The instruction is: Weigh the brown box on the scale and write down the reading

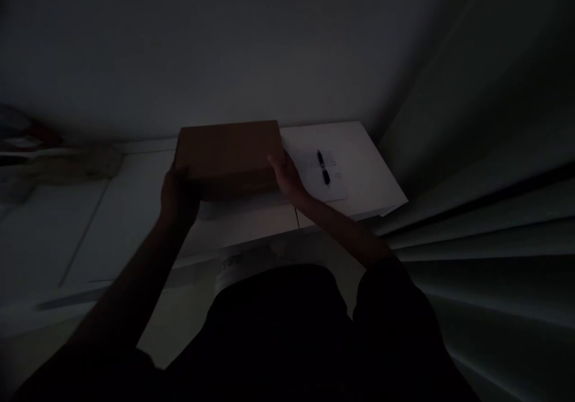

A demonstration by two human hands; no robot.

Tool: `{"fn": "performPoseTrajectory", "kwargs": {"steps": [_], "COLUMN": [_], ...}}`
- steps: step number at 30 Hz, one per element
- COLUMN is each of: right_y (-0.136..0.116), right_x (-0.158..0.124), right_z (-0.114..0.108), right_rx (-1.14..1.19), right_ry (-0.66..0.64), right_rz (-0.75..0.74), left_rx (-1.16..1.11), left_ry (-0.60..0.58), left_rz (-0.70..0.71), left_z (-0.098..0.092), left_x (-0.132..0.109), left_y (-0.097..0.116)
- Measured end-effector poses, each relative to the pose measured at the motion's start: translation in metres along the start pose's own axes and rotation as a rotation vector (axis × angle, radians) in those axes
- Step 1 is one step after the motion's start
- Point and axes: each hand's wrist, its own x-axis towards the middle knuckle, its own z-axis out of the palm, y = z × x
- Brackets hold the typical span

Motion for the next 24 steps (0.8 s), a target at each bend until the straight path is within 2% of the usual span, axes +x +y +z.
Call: {"fn": "performPoseTrajectory", "kwargs": {"steps": [6, 15, 19, 24], "right_y": [0.001, 0.005, 0.004, 0.003], "right_x": [-0.002, -0.001, 0.000, 0.000], "right_z": [0.002, 0.001, -0.001, -0.005], "right_rx": [0.038, 0.022, -0.021, -0.087], "right_ry": [0.003, -0.005, -0.024, -0.077], "right_rz": [0.004, 0.000, -0.038, 0.016], "left_rx": [0.003, -0.027, 0.008, 0.050], "left_ry": [-0.034, 0.029, 0.046, -0.009], "left_rz": [-0.019, -0.053, -0.017, 0.015], "left_z": [-0.006, -0.009, -0.012, -0.015], "left_x": [0.000, -0.001, 0.000, 0.000], "left_y": [-0.004, -0.009, -0.014, -0.017]}}
